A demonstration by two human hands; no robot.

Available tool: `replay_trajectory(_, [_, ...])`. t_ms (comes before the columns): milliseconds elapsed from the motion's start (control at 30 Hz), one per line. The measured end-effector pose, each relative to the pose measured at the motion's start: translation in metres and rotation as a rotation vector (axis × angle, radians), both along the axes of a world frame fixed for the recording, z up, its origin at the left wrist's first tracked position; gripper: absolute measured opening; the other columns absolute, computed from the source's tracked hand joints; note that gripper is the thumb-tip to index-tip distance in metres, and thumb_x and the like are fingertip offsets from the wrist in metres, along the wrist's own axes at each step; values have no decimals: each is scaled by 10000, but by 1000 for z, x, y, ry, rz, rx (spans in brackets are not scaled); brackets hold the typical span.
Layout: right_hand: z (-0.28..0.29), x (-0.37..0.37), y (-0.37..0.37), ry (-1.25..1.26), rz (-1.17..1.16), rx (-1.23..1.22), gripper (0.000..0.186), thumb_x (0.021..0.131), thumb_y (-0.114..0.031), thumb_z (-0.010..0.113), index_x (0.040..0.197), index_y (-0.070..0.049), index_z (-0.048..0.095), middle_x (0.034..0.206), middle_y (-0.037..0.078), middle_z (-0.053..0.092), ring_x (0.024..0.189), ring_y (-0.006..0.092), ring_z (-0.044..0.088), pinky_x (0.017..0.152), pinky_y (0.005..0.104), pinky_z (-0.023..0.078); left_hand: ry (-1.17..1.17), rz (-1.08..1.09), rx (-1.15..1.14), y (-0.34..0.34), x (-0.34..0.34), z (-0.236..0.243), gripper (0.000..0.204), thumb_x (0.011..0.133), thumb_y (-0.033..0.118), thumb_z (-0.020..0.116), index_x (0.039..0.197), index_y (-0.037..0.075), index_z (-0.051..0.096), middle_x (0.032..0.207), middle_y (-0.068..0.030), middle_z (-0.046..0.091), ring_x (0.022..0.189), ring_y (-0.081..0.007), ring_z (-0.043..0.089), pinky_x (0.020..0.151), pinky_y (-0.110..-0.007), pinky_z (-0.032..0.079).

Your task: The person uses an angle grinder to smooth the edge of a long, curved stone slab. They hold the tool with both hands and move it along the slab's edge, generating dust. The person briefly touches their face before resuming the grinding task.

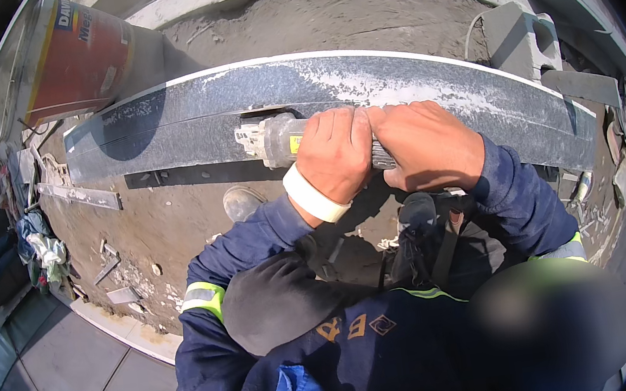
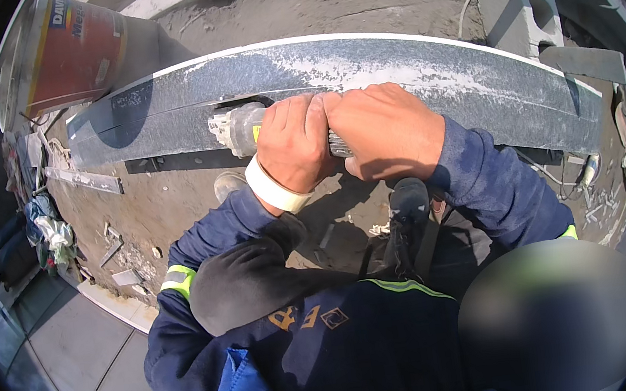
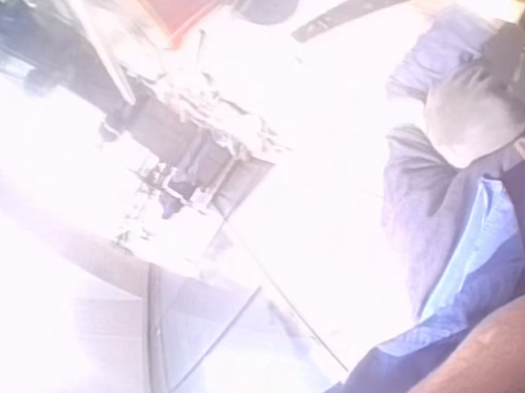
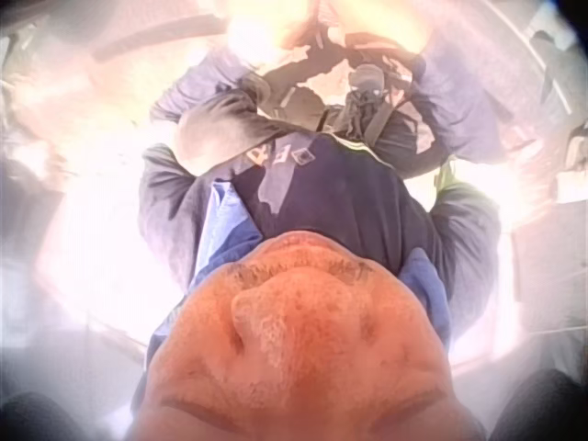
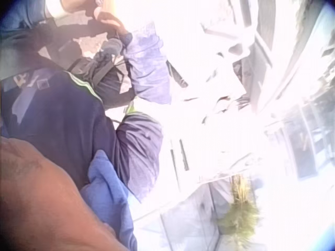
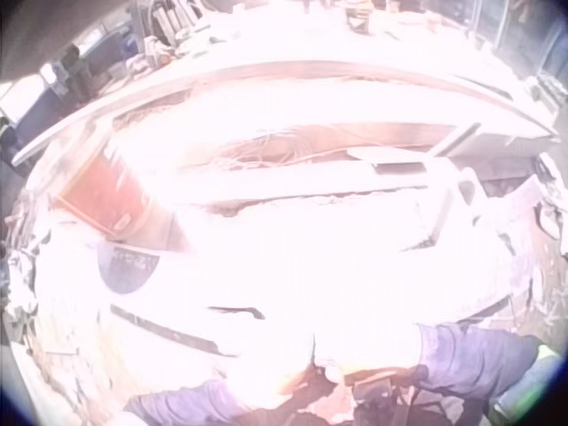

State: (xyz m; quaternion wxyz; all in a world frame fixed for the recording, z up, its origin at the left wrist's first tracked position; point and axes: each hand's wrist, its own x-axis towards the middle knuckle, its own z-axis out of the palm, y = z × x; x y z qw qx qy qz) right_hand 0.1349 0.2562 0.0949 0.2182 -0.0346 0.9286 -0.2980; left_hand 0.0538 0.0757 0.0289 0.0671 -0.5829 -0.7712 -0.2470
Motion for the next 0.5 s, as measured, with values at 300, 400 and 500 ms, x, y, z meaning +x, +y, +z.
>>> replay_trajectory(300, [-32,-11,-5,30,9,-3,461,706,-147,785,1061,92,612,859,287,705,861,489,709,752,534,573,20,26,-19,-3,-8,-21,343,813,99,660,1108,-75,665,988,-186,663,920,-343,672,851,-428,542])
replay_trajectory(400, [-36,-12,-5,57,12,-29,447,712,-154,779,1057,79,616,862,277,709,865,486,710,757,531,574,25,32,-35,-6,-12,-22,340,811,100,660,1104,-74,662,976,-179,654,911,-340,667,845,-429,538])
replay_trajectory(500, [-25,-10,-2,-1,3,-13,449,716,-166,775,1067,68,617,888,276,712,891,484,708,784,529,574,4,23,-19,-3,-5,-18,312,810,108,654,1073,-60,662,969,-172,646,908,-327,661,839,-424,534])
